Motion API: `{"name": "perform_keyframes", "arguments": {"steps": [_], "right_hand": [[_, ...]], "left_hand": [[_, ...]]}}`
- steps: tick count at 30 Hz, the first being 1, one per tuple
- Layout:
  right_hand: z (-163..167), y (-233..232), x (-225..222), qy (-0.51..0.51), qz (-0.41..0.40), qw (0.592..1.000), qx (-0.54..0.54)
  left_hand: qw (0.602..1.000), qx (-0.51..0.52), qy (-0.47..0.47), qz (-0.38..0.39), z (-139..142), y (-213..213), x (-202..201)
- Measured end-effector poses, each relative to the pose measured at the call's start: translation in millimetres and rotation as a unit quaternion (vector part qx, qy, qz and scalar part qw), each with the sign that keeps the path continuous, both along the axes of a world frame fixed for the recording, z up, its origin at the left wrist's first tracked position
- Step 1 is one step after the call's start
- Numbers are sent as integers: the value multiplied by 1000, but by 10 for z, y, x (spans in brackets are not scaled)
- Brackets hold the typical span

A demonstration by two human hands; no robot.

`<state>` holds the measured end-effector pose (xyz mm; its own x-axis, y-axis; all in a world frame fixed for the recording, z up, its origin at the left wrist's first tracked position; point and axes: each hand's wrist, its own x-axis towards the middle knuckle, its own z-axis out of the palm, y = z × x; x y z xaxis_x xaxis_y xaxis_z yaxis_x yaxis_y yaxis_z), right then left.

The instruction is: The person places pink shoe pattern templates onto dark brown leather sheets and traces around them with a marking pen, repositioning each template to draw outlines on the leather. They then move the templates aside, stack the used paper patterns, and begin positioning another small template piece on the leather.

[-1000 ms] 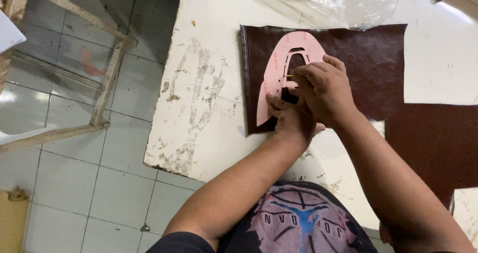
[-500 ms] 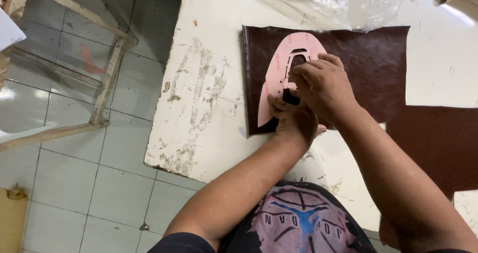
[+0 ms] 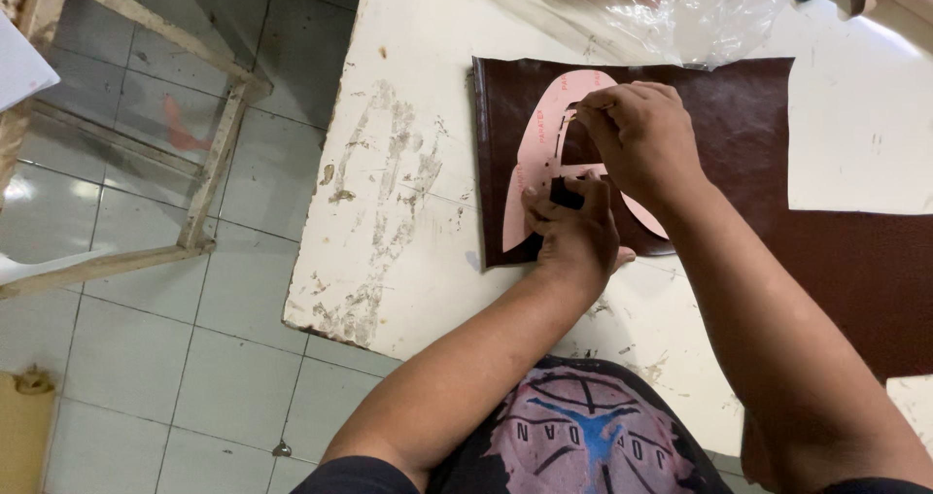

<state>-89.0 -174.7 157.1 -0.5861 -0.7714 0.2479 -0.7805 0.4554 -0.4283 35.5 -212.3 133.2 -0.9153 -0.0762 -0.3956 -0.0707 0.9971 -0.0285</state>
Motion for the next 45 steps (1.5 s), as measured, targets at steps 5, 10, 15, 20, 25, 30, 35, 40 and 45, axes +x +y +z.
{"name": "perform_keyframes", "arguments": {"steps": [5, 10, 15, 20, 25, 30, 35, 40, 45], "right_hand": [[9, -21, -23, -30, 24, 999, 0], [23, -54, -94, 24, 51, 998, -4], [0, -44, -118, -11, -16, 1000, -10], [-46, -27, -138, -22, -34, 999, -8], [-58, 5, -144, -15, 12, 1000, -13], [-43, 57, -193, 63, 23, 998, 0], [-17, 161, -207, 81, -2, 996, 47], [42, 159, -232, 36, -4, 998, 46], [115, 203, -173, -69, -82, 993, 46]], "left_hand": [[1000, 13, 6, 3, 55, -26, 14], [998, 0, -30, -56, 88, -58, 2], [1000, 17, -19, -11, 73, -32, -3], [1000, 5, -12, -21, 4, -12, 3], [1000, 1, 19, 2, -60, 19, 22], [1000, 11, -7, 4, -81, 24, -7], [1000, 17, -18, -1, -57, 8, -28], [998, 34, -43, -22, -34, -27, -35], [998, 50, -46, 10, -40, -9, -57]]}}
